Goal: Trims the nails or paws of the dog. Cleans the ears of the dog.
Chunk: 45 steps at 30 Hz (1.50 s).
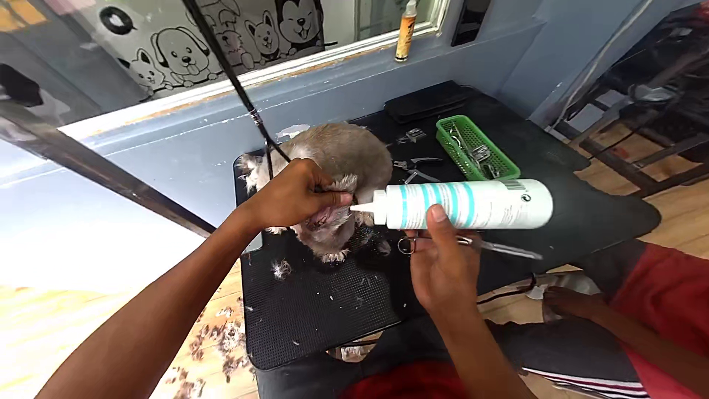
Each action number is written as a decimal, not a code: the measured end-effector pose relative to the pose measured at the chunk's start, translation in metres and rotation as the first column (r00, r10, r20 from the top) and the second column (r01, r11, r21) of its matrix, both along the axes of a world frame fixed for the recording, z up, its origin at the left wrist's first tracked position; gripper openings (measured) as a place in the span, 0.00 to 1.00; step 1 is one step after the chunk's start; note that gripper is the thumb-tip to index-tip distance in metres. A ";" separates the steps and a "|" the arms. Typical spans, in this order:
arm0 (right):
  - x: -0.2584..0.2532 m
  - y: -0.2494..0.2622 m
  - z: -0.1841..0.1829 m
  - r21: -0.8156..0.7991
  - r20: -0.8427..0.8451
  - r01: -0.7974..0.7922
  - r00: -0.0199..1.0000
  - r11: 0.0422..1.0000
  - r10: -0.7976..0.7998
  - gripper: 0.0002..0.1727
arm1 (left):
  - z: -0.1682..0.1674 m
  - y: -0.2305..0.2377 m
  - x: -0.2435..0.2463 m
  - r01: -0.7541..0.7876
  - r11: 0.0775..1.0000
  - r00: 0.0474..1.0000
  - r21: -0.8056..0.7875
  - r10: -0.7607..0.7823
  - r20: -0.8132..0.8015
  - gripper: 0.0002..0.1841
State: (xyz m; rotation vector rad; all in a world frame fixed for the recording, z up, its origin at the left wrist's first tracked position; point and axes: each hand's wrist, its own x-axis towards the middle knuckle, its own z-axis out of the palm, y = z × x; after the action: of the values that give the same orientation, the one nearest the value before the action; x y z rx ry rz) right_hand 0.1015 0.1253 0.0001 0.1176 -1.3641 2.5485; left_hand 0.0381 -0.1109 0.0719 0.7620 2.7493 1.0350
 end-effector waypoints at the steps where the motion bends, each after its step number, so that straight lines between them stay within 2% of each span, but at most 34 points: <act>1: 0.003 -0.006 -0.001 0.036 -0.052 0.014 0.999 0.999 -0.012 0.27 | 0.000 -0.002 -0.001 0.003 1.000 1.000 0.012 -0.003 0.017 0.20; 4: 0.011 -0.019 -0.006 0.178 -0.249 0.067 0.968 0.982 -0.021 0.24 | 0.001 0.000 -0.003 0.021 0.997 0.997 0.068 -0.026 0.070 0.20; 7: 0.013 -0.025 -0.013 0.365 -0.395 0.198 0.918 0.910 -0.041 0.23 | 0.000 0.008 -0.005 0.034 0.992 0.994 0.120 -0.046 0.101 0.20; 10: 0.009 -0.026 -0.021 0.453 -0.535 0.256 0.845 0.854 0.030 0.28 | 0.000 0.017 -0.007 0.013 0.987 0.994 0.161 -0.030 0.105 0.20; 13: 0.009 -0.019 -0.028 0.515 -0.568 0.331 0.822 0.791 0.026 0.30 | -0.003 0.027 -0.012 -0.019 0.985 0.997 0.173 0.005 0.081 0.21; 15: 0.006 -0.016 -0.030 0.478 -0.559 0.377 0.827 0.793 -0.057 0.27 | -0.004 0.034 -0.016 -0.045 0.981 0.996 0.191 0.029 0.086 0.20; 18: -0.002 -0.011 -0.030 0.315 -0.437 0.383 0.871 0.868 -0.226 0.28 | -0.005 0.046 -0.024 -0.072 0.973 0.996 0.221 0.057 0.075 0.20; 21: -0.011 0.000 -0.027 0.146 -0.273 0.319 0.923 0.937 -0.272 0.31 | -0.005 0.060 -0.032 -0.084 0.968 0.996 0.237 0.072 0.061 0.21; 25: -0.021 0.013 -0.019 -0.007 -0.113 0.302 0.947 0.953 -0.301 0.32 | -0.001 0.073 -0.042 -0.062 0.953 0.997 0.298 0.045 0.065 0.19; 28: -0.025 0.012 -0.018 0.014 -0.121 0.341 0.934 0.940 -0.337 0.30 | 0.000 0.079 -0.048 -0.056 0.931 0.995 0.360 0.020 0.101 0.18; 32: -0.033 0.009 -0.020 0.022 -0.222 0.370 0.907 0.929 -0.357 0.33 | 0.001 0.082 -0.052 -0.101 0.888 0.985 0.449 0.025 0.171 0.16; 34: -0.037 0.013 -0.016 -0.083 -0.090 0.293 0.950 0.952 -0.300 0.28 | 0.002 0.081 -0.055 -0.134 0.861 0.978 0.491 0.036 0.204 0.14; 35: -0.039 0.018 -0.011 -0.183 0.059 0.239 0.971 0.954 -0.232 0.19 | 0.003 0.081 -0.058 -0.148 0.850 0.975 0.506 0.040 0.217 0.14; 36: -0.041 0.025 -0.006 -0.276 0.218 0.185 0.968 0.943 -0.126 0.15 | 0.004 0.081 -0.060 -0.162 0.840 0.973 0.518 0.048 0.227 0.13; 38: -0.041 0.038 -0.013 -0.477 0.422 0.103 0.898 0.873 0.125 0.23 | 0.005 0.081 -0.063 -0.176 0.825 0.970 0.538 0.053 0.237 0.13; 40: -0.037 0.042 -0.042 -0.581 0.555 0.112 0.779 0.806 0.292 0.27 | 0.007 0.082 -0.066 -0.173 0.817 0.970 0.550 0.045 0.239 0.13; 42: -0.032 0.040 -0.056 -0.581 0.638 0.165 0.700 0.797 0.321 0.26 | 0.008 0.084 -0.068 -0.172 0.815 0.972 0.553 0.049 0.231 0.14; 43: -0.032 0.038 -0.053 -0.576 0.633 0.178 0.714 0.798 0.298 0.26 | 0.009 0.084 -0.070 -0.178 0.813 0.972 0.555 0.059 0.226 0.14; 45: -0.028 0.035 -0.036 -0.487 0.554 0.166 0.818 0.858 0.156 0.23 | 0.008 0.085 -0.069 -0.213 0.800 0.965 0.561 0.081 0.250 0.13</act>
State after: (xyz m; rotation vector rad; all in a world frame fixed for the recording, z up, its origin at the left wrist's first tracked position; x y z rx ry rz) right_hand 0.0733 0.1600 -0.0363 -0.8289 -0.7373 2.9708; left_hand -0.0311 -0.0259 0.0802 0.4445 2.3292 1.9242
